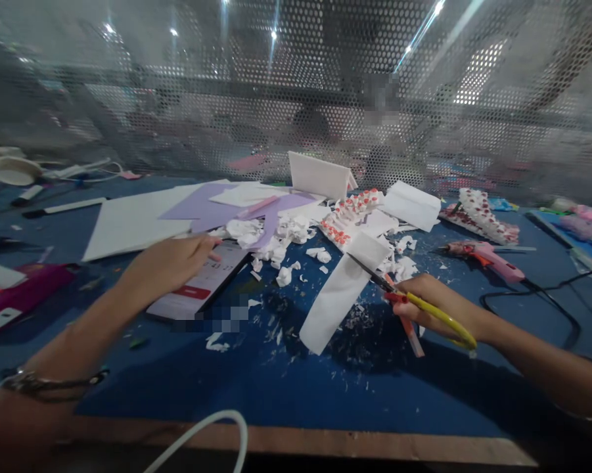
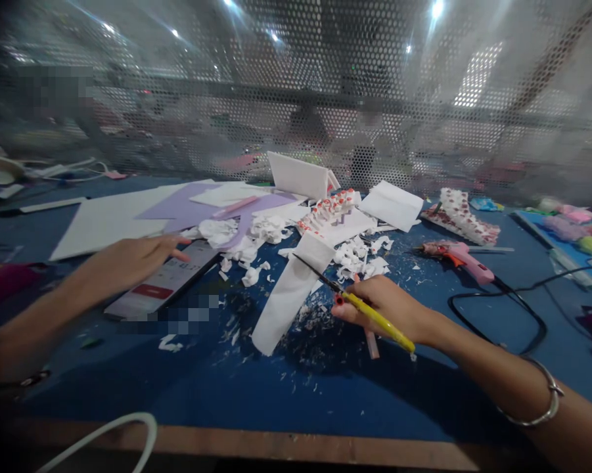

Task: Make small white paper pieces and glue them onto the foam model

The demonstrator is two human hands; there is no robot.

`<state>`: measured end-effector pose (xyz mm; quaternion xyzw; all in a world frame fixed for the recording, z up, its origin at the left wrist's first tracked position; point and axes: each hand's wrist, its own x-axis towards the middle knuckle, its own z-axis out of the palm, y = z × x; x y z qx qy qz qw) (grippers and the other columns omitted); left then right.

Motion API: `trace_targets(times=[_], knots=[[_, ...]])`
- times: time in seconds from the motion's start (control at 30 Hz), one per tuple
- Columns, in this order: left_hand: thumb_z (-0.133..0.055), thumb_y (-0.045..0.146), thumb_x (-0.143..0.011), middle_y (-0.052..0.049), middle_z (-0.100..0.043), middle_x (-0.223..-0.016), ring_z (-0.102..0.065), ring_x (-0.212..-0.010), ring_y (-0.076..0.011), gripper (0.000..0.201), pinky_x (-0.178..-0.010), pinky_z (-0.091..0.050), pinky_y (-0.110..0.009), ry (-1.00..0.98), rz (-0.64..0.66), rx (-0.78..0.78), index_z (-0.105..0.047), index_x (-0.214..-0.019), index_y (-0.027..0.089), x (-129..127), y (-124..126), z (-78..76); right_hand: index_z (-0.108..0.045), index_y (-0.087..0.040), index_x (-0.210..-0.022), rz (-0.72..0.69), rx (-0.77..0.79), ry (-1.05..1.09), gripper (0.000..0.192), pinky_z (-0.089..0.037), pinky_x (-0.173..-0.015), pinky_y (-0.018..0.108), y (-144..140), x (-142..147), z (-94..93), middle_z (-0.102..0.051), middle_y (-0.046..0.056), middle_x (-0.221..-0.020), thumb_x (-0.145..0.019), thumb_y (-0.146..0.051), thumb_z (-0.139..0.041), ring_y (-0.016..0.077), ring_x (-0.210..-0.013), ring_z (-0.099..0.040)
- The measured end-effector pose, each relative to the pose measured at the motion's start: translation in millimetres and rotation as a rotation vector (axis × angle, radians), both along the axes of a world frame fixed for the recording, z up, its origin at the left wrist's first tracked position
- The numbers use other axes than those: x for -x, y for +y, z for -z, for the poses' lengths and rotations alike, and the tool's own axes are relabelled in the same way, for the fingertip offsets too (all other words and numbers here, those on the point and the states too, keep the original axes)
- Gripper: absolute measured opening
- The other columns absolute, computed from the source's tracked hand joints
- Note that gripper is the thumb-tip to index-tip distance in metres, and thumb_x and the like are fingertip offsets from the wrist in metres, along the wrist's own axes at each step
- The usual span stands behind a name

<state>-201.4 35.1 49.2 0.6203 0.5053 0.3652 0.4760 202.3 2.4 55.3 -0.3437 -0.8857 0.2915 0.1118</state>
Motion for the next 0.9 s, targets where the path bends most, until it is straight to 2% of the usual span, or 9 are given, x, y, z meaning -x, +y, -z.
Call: trace_targets(times=[0.07,0.13,0.2,0.33,0.4,0.47,0.6,0.73,0.9], knots=[[-0.045,0.01,-0.081,0.014,-0.065,-0.07,-0.047,-0.046,-0.0003,0.024,-0.04,-0.026,-0.003,0.104,-0.124,-0.178,-0.065,-0.083,0.023,-9,-4,-5.2,-0.05,-0.014,-0.059,-0.005,0.009,0.003,0.054,-0.033,-0.048,0.021,0,0,0.5,-0.05,0.001,-0.049,-0.083,-0.057,-0.028,0.0094,-0.047,-0.047],[-0.046,0.01,-0.08,0.017,-0.064,-0.083,-0.054,-0.07,-0.0005,0.023,-0.052,-0.028,0.001,0.169,-0.148,-0.299,-0.063,-0.091,0.022,-31,-13,-14.6,-0.048,-0.014,-0.058,-0.008,0.001,0.01,0.053,-0.033,-0.049,0.021,1,0,2.2,-0.05,0.001,-0.049,-0.084,-0.056,-0.028,0.0096,-0.048,-0.049],[-0.048,0.015,-0.08,0.013,-0.063,-0.095,-0.052,-0.093,-0.0072,0.025,-0.065,-0.032,-0.001,0.217,-0.041,-0.295,-0.059,-0.101,0.021,-61,-23,-22.2,-0.046,-0.015,-0.057,-0.011,-0.017,0.018,0.051,-0.033,-0.05,0.021,1,0,4.5,-0.05,0.0,-0.05,-0.085,-0.054,-0.028,0.0096,-0.049,-0.049],[-0.053,0.033,-0.077,-0.006,-0.058,-0.113,-0.049,-0.105,-0.019,0.044,-0.076,-0.04,-0.017,0.08,0.192,-0.133,-0.047,-0.118,0.019,-127,-38,-17.3,-0.041,-0.016,-0.058,0.012,-0.034,0.023,0.045,-0.031,-0.049,0.02,0,1,6.3,-0.047,-0.001,-0.049,-0.085,-0.051,-0.031,0.0092,-0.047,-0.047],[-0.055,0.038,-0.075,-0.008,-0.057,-0.112,-0.053,-0.101,-0.0201,0.044,-0.077,-0.042,-0.022,0.051,0.259,-0.079,-0.049,-0.113,0.018,-151,-42,-8.3,-0.04,-0.016,-0.06,0.04,-0.056,0.022,0.044,-0.029,-0.048,0.02,-1,1,5.9,-0.044,-0.002,-0.048,-0.085,-0.051,-0.032,0.0089,-0.046,-0.045],[-0.053,0.042,-0.075,-0.007,-0.063,-0.096,-0.059,-0.083,-0.0182,0.036,-0.067,-0.044,-0.023,0.083,0.259,-0.015,-0.055,-0.1,0.015,-166,-44,-0.3,-0.041,-0.016,-0.061,0.06,-0.082,0.025,0.044,-0.027,-0.047,0.02,-2,0,6.1,-0.043,-0.003,-0.049,-0.084,-0.052,-0.032,0.0084,-0.046,-0.043],[-0.05,0.047,-0.076,-0.004,-0.063,-0.068,-0.056,-0.053,-0.0122,0.035,-0.048,-0.043,-0.021,0.065,0.209,0.086,-0.056,-0.078,0.012,-175,-44,7.9,-0.042,-0.016,-0.062,0.062,-0.12,0.019,0.047,-0.026,-0.047,0.02,0,-2,9.4,-0.043,-0.002,-0.051,-0.084,-0.054,-0.029,0.0082,-0.046,-0.041],[-0.052,0.045,-0.075,-0.002,-0.062,-0.063,-0.057,-0.048,-0.0115,0.032,-0.046,-0.047,-0.022,-0.033,0.216,0.17,-0.052,-0.077,0.014,-175,-43,9.2,-0.045,-0.015,-0.066,0.056,-0.15,-0.021,0.049,-0.031,-0.05,0.022,3,-1,10.1,-0.047,0.001,-0.058,-0.082,-0.058,-0.029,0.0099,-0.051,-0.042],[-0.054,0.044,-0.074,0.0,-0.061,-0.059,-0.057,-0.045,-0.0105,0.03,-0.043,-0.045,-0.019,-0.008,0.224,0.141,-0.052,-0.073,0.015,-172,-42,9.2,-0.049,-0.013,-0.081,0.008,-0.234,-0.086,0.055,-0.037,-0.062,0.029,2,-2,6.5,-0.052,0.008,-0.079,-0.077,-0.065,-0.033,0.017,-0.069,-0.049]])
